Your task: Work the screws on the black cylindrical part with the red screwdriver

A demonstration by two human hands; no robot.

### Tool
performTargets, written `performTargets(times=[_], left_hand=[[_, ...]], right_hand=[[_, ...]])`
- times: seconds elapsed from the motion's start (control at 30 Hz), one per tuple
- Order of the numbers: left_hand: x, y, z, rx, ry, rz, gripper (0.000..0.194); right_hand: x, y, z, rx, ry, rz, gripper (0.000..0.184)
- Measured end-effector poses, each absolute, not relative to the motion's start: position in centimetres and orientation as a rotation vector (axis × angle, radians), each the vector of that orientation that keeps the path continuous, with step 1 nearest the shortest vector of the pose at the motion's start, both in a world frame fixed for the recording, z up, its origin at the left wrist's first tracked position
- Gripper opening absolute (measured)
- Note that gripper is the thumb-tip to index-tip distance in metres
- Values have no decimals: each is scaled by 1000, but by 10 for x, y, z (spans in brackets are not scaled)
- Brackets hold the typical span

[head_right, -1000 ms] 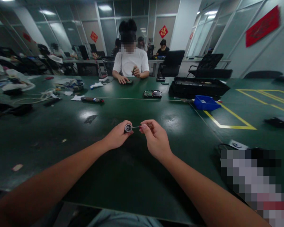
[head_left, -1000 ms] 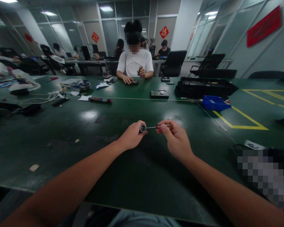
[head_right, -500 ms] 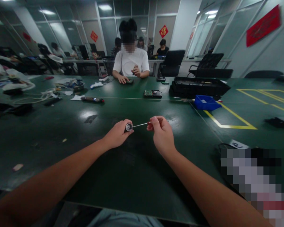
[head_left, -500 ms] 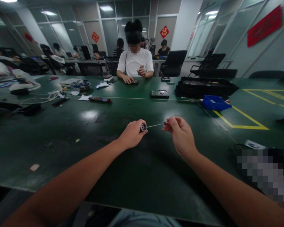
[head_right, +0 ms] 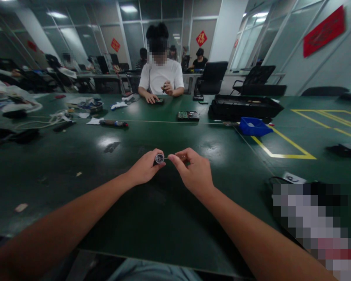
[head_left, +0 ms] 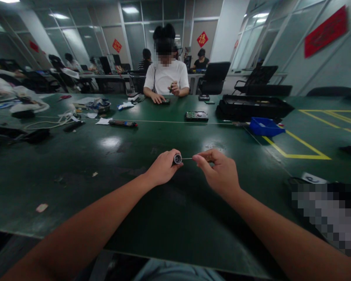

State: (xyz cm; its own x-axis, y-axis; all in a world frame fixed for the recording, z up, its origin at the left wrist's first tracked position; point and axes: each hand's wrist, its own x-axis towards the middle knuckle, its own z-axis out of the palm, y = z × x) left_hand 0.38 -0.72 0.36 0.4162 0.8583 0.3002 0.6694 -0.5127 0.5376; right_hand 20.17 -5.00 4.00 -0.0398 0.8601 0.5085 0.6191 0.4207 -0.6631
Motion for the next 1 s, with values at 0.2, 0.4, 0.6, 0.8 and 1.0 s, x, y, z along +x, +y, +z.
performTargets(times=[0.2,0.4,0.6,0.8,1.0], left_hand=[[3,-7,3,2342,1304,778,16],[4,-7,4,2356,1310,772,15],[3,-6,7,2414,1336,880,13],[2,-1,3,2422,1422,734,15],[2,-3,2,2414,1386,755,15]], right_hand=[[202,-54,40,-1174,-1841,358,19],[201,-49,36,-1136,-1665,623,19],[202,-26,22,-976,-1137,1132,24],[209,-15,16,-1087,-1133,962,24],[209,-20,16,-1049,-1291,874,24]])
